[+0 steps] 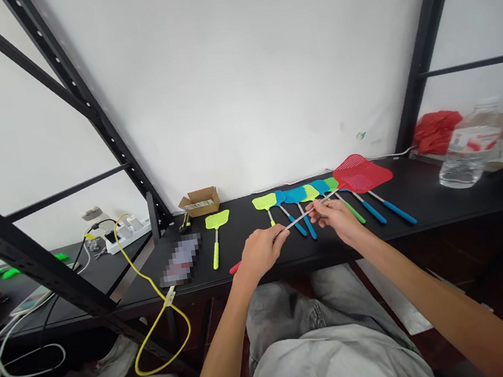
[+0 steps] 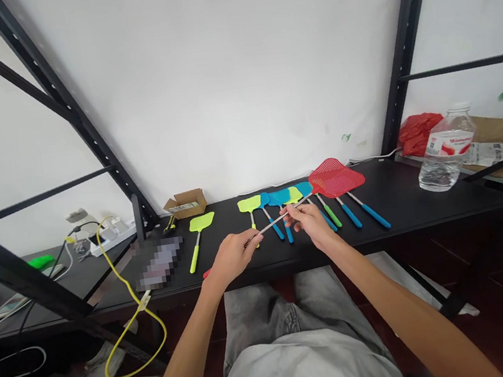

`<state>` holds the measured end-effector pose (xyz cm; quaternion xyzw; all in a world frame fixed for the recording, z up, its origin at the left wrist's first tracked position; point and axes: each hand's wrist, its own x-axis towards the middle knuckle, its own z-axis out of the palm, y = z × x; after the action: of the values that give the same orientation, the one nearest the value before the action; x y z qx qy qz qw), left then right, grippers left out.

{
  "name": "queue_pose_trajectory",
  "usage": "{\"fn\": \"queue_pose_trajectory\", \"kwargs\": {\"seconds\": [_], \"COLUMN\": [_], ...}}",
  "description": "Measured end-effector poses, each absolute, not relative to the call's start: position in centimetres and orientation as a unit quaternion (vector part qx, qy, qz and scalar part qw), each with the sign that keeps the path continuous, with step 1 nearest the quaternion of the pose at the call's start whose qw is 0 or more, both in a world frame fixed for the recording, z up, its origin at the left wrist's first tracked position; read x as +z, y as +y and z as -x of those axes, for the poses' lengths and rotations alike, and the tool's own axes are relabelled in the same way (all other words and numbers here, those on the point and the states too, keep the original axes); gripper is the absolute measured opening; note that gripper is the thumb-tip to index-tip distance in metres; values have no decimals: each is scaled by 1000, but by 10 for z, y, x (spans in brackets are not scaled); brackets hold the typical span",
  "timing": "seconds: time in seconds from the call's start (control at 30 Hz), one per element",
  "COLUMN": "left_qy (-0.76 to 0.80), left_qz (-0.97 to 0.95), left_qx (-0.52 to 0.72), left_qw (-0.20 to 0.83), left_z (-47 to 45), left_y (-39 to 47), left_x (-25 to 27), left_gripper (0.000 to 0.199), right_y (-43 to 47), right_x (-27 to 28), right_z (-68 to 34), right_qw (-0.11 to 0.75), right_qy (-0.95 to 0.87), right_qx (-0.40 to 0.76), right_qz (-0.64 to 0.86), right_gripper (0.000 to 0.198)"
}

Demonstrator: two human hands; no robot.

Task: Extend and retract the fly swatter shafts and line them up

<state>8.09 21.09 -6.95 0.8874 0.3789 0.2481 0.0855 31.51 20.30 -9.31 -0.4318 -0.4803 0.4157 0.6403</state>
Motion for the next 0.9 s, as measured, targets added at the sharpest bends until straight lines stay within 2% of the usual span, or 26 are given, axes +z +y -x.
{"fn": "queue_pose_trajectory", "kwargs": {"seconds": [0.53,0.9], "left_qy": [370,385], "left_qz": [-895,-896], "left_qx": [231,217], "left_qw": [99,40], "left_z": [-60,-51], "left_y": [219,221], "left_x": [-68,-60], "left_gripper": [44,43], "right_y": [213,206], "right_x": [-97,-88], "right_z": [-366,-352], "right_qw": [705,707], "right_qy": [-413,-394], "right_qx": [386,435], "right_qz": [429,395], "right_gripper": [43,42]}}
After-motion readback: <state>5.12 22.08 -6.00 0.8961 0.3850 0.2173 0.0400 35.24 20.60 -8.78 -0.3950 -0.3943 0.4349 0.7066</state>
